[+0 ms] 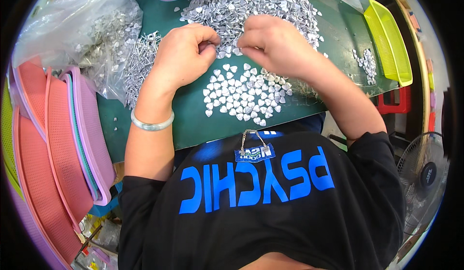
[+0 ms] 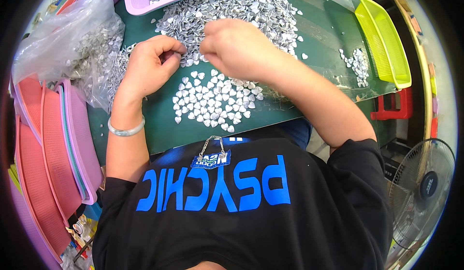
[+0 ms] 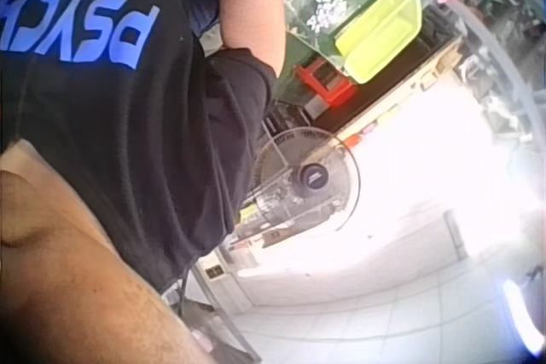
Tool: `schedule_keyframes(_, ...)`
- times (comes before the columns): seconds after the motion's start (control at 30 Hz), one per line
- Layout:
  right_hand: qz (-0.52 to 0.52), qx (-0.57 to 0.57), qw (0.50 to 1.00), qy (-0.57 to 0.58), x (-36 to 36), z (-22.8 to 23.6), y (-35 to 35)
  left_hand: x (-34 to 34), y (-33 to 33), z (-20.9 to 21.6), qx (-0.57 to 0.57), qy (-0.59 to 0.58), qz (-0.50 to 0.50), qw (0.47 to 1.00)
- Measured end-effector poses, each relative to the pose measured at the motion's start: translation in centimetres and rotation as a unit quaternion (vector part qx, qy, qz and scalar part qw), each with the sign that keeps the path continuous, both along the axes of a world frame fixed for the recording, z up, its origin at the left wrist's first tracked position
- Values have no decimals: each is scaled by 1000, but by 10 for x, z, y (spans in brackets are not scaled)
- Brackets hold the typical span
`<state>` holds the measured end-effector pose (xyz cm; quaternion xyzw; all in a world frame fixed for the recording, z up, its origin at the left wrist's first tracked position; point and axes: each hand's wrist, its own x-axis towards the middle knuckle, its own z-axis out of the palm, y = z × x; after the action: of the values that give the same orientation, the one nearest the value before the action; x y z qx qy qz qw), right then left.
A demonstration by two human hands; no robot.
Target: The person sits at a green table and uses both hands to pick up small white heart-shaped pieces and silver pins. They insert the pins into the pieces and place the assembled items into a pile on the table.
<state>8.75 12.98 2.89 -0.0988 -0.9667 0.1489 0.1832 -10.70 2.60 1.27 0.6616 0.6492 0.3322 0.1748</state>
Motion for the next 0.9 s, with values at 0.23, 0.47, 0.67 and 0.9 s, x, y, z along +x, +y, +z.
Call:
schedule_keyframes(0.23, -22, 59, 998, 11, -7, -24, -11, 15, -3, -5, -3, 63, -25, 998)
schedule_keyframes(0.47, -29, 65, 997, 16, -9, -26, -11, 20, -1, -13, 72, 101, -19, 992)
schedule_keyframes(0.67, -33, 63, 997, -7, -10, -26, -11, 20, -1, -10, 56, 92, -18, 994)
schedule_keyframes(0.9, -17, 71, 997, 4, -8, -25, -9, 21, -9, 2, -22, 93, -67, 993)
